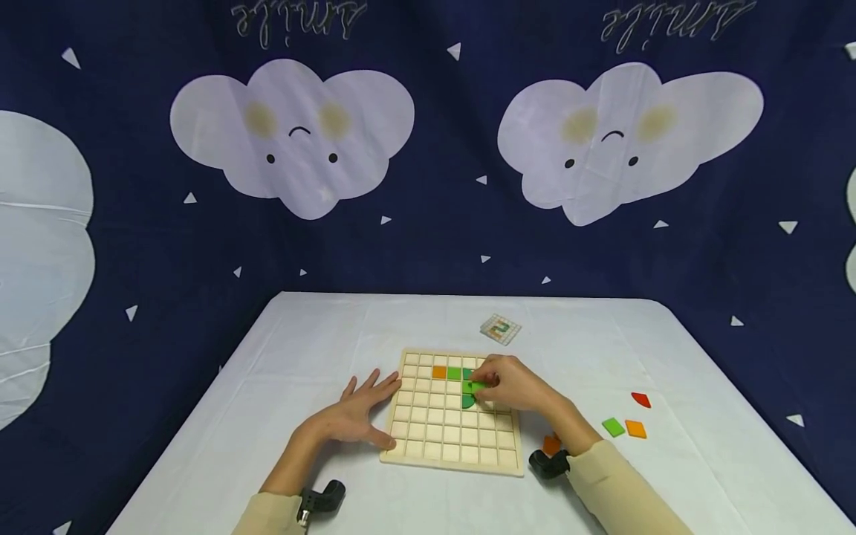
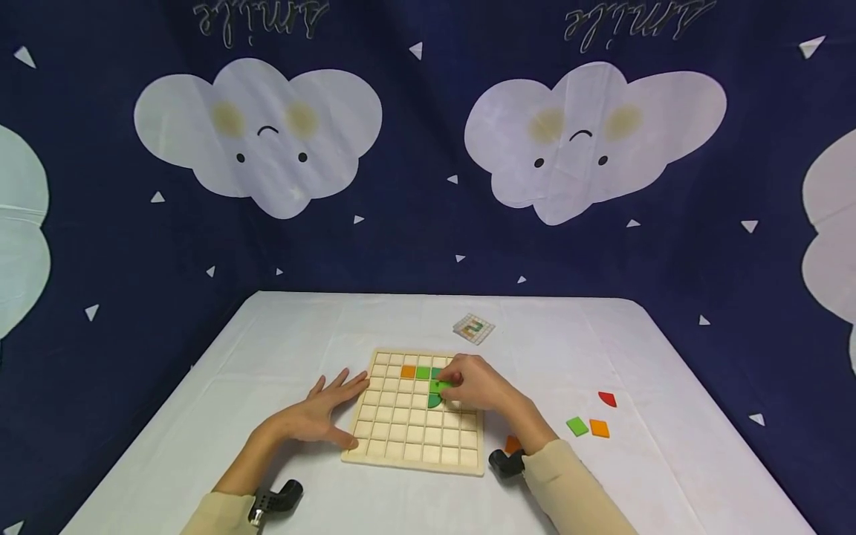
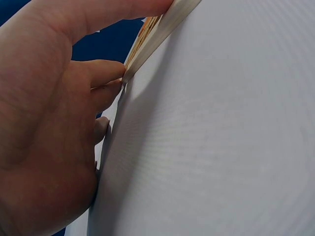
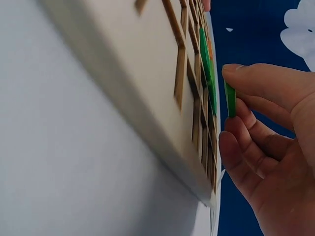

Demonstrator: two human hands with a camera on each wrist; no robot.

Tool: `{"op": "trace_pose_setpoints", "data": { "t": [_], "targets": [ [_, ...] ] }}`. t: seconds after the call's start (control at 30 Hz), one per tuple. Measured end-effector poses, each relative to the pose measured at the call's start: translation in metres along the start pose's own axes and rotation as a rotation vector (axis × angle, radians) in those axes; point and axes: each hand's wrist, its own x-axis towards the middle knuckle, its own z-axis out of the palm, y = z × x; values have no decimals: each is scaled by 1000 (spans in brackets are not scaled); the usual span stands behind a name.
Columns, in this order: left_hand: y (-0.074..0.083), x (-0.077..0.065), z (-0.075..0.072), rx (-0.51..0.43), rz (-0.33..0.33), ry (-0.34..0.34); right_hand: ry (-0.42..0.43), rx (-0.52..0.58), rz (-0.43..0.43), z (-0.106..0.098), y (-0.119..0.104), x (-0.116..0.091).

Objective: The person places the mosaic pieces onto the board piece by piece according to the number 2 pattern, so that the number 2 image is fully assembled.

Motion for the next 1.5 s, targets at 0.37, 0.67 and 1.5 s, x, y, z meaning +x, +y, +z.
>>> {"op": "trace_pose_setpoints", "data": {
  "t": [0.37,0.67,1.5],
  "targets": [
    [1,-2,0,10,0,-2,-58,13,-20,9,-15,11],
    [-1,-2,-1,7,6,0,-78,-62,-67,14,-20,19],
    [1,-1,-1,36,5,-4,-139,-122,-67,24,-34,28]
  ]
}}
